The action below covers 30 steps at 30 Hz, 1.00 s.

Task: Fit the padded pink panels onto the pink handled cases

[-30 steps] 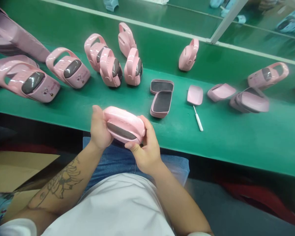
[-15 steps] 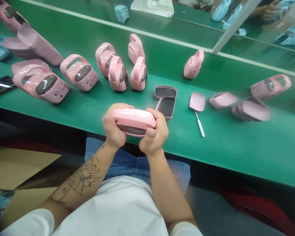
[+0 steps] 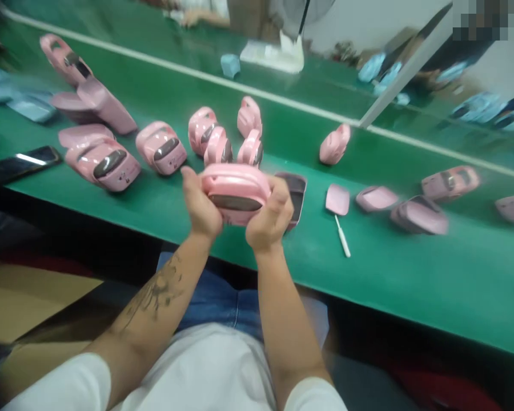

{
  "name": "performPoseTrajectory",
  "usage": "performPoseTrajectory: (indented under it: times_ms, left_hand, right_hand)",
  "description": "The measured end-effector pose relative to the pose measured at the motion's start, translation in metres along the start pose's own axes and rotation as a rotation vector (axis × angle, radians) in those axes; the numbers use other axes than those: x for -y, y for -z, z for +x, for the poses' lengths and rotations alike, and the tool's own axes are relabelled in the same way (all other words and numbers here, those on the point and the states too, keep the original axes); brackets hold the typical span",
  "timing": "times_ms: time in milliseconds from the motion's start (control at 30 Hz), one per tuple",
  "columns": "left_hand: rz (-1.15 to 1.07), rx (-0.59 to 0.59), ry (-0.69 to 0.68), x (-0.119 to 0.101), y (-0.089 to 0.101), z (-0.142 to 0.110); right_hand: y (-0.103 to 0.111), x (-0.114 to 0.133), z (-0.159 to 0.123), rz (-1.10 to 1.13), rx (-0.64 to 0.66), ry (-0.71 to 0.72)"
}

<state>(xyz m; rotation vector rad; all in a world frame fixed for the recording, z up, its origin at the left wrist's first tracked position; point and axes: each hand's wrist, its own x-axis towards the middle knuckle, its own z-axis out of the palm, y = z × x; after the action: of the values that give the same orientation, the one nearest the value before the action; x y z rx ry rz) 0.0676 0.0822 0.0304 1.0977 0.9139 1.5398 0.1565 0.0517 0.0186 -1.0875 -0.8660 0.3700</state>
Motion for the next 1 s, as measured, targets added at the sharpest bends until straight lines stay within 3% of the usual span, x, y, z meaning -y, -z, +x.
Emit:
performPoseTrajectory:
  times_ms: [67,167,300,367,433,600,700,833,1000]
  left_hand:
    - [-0.05,-0.034,0.018,0.009,0.004,0.003]
    - [-0.076,0.025,0.02,0.018,0.026,-0.009]
    - [-0.069,0.279,-0.044,0.02,0.06,-0.029]
    - [-0.059,0.424,-0.077,0.021,0.071,-0.033]
    - [-0.064,0.49,-0.086,0.022,0.075,-0.035]
    - [-0.128,0.547,0.002,0.011,0.067,-0.041]
    - [-0.141,0.592,-0.015,-0.002,0.056,-0.047]
    - [-0.089,0.543,-0.028,-0.008,0.045,-0.052]
    - [-0.077,0.422,0.046,-0.003,0.038,-0.052]
  right_hand:
    - [-0.004,-0.011,0.0,0.099,0.032,-0.207]
    - [0.0,-0.018,-0.014,0.23,-0.042,-0.366]
    - [0.008,-0.011,-0.027,0.338,-0.092,-0.534]
    - [0.009,-0.007,-0.025,0.422,-0.098,-0.666]
    - [0.01,-0.005,-0.022,0.483,-0.099,-0.788]
    - [0.017,-0.012,-0.015,0.564,-0.039,-0.872]
    - [0.023,-0.011,-0.009,0.586,0.023,-0.962]
    - [0.028,-0.003,-0.005,0.58,0.086,-0.991]
    - [0.037,0.004,-0.006,0.591,-0.006,-0.98]
